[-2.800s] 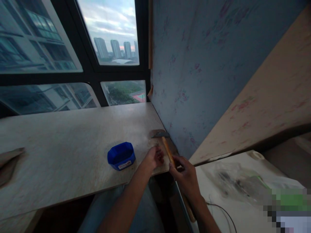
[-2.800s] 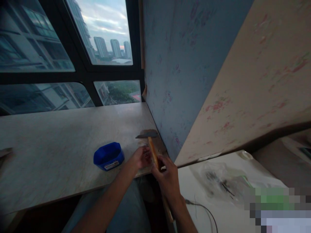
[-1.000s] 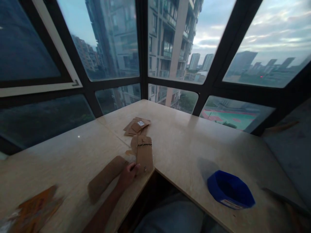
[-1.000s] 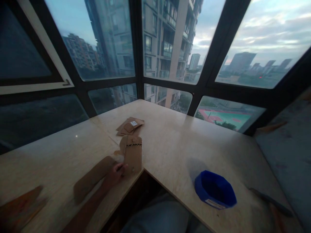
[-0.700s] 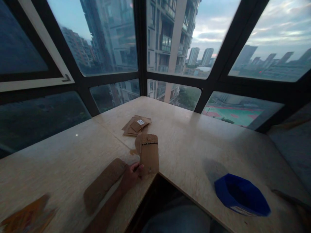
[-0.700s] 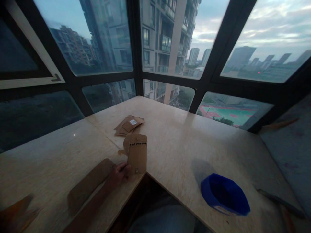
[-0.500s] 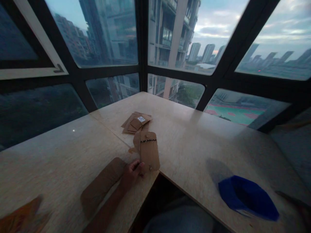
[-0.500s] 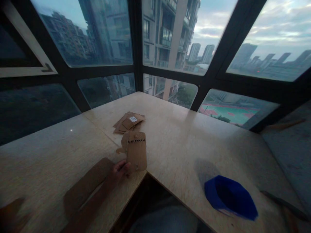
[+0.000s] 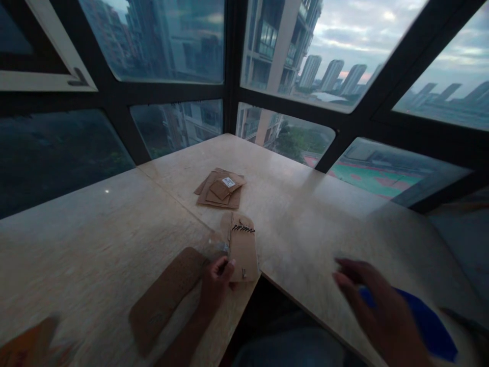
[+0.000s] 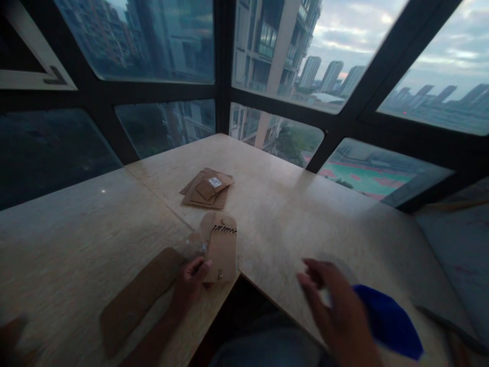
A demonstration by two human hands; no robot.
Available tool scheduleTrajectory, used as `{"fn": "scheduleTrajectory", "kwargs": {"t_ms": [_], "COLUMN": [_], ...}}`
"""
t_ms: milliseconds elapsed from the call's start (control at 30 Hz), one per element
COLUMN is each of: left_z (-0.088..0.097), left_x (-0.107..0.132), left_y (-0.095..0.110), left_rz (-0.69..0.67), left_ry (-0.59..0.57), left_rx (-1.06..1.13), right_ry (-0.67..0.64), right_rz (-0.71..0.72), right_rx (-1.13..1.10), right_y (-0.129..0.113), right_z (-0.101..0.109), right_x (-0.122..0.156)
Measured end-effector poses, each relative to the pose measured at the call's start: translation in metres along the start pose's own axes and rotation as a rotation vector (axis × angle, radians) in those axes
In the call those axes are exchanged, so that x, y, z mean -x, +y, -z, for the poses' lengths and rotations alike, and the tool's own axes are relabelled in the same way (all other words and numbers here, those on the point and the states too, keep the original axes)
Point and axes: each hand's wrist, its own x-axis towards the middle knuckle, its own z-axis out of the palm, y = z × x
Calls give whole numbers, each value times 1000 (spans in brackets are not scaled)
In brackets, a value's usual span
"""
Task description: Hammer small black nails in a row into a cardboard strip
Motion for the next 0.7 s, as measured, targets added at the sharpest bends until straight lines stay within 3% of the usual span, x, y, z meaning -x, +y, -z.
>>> {"fn": "scheduleTrajectory", "kwargs": {"t_ms": [100,167,267,400,700], "left_z": [4,7,10,9,20], "left_x": [1,-1,-3,-6,-28], "left_y": [1,-1,-4,2,25], "left_rz": [16,26,41,105,402], "left_ry": [-43,-80,-111,-162,-187], "left_rx": [12,28,54,90,251], "right_ry": [-205,-295,-444,-536,-666], "right_rz": [190,272,357,435,611], "right_rx": [-178,-150,-72,-75,-253], "right_y": [-38,-53,-58,-51,-52], "right_z": [-86,-139,-191,-217,-222], "right_x": [-51,-83,-113,-123,-132]}}
